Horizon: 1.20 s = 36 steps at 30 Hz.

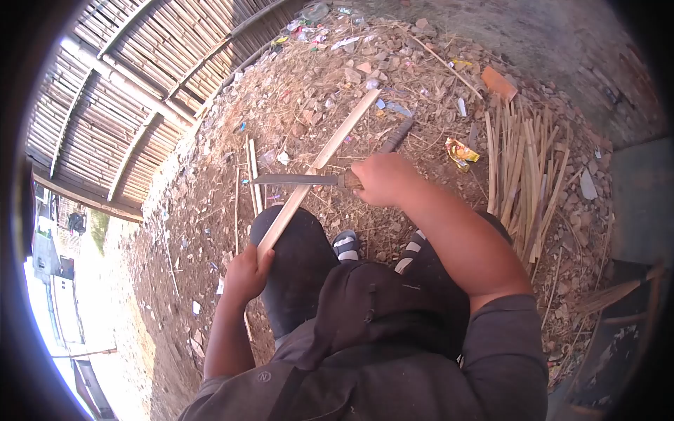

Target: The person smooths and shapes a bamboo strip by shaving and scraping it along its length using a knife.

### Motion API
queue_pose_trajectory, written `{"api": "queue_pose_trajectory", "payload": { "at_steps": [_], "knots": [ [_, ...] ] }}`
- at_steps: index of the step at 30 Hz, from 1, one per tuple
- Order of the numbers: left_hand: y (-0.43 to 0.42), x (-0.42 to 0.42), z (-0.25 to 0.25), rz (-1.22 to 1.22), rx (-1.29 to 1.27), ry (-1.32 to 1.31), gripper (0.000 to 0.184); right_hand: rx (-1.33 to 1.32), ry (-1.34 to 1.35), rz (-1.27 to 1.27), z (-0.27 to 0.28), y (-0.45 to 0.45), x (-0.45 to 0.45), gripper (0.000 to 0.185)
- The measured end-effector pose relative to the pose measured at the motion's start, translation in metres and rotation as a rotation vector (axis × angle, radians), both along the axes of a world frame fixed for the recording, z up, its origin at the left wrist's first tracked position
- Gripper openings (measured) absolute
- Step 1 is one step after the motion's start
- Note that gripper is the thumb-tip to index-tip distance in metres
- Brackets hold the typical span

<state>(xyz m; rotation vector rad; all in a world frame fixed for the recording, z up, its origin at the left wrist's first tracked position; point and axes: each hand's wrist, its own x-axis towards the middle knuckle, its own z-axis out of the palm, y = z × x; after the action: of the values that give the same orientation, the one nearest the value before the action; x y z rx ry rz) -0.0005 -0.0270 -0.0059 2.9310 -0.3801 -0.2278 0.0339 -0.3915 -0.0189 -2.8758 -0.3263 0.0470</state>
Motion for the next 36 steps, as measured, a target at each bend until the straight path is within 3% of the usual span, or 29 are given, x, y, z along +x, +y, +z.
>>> {"api": "queue_pose_trajectory", "payload": {
  "at_steps": [6,9,13,17,23,27,36],
  "knots": [
    [0.003,-0.001,-0.005,-0.007,-0.028,-0.012,0.051,-0.036,-0.002,0.146,0.001,0.028,-0.011,0.023],
    [0.012,-0.005,-0.007,-0.022,-0.041,0.016,0.051,0.089,-0.052,-0.033,-0.035,-0.017,0.025,0.022],
    [0.008,0.002,-0.002,-0.007,-0.012,0.015,0.052,0.066,0.004,-0.105,-0.029,0.002,0.018,0.020],
    [0.004,0.000,-0.001,0.023,-0.016,0.032,0.052,0.058,0.088,-0.094,-0.008,0.009,0.008,0.027],
    [0.004,0.000,-0.005,0.006,-0.009,-0.006,0.051,-0.011,0.001,0.100,-0.008,0.037,-0.003,0.022],
    [0.003,0.002,-0.001,-0.012,-0.007,0.012,0.051,-0.009,0.123,-0.127,-0.021,-0.001,0.026,0.021],
    [0.004,0.000,-0.009,-0.021,-0.010,-0.029,0.050,0.084,0.043,-0.028,-0.017,0.015,0.004,0.020]
  ]
}}
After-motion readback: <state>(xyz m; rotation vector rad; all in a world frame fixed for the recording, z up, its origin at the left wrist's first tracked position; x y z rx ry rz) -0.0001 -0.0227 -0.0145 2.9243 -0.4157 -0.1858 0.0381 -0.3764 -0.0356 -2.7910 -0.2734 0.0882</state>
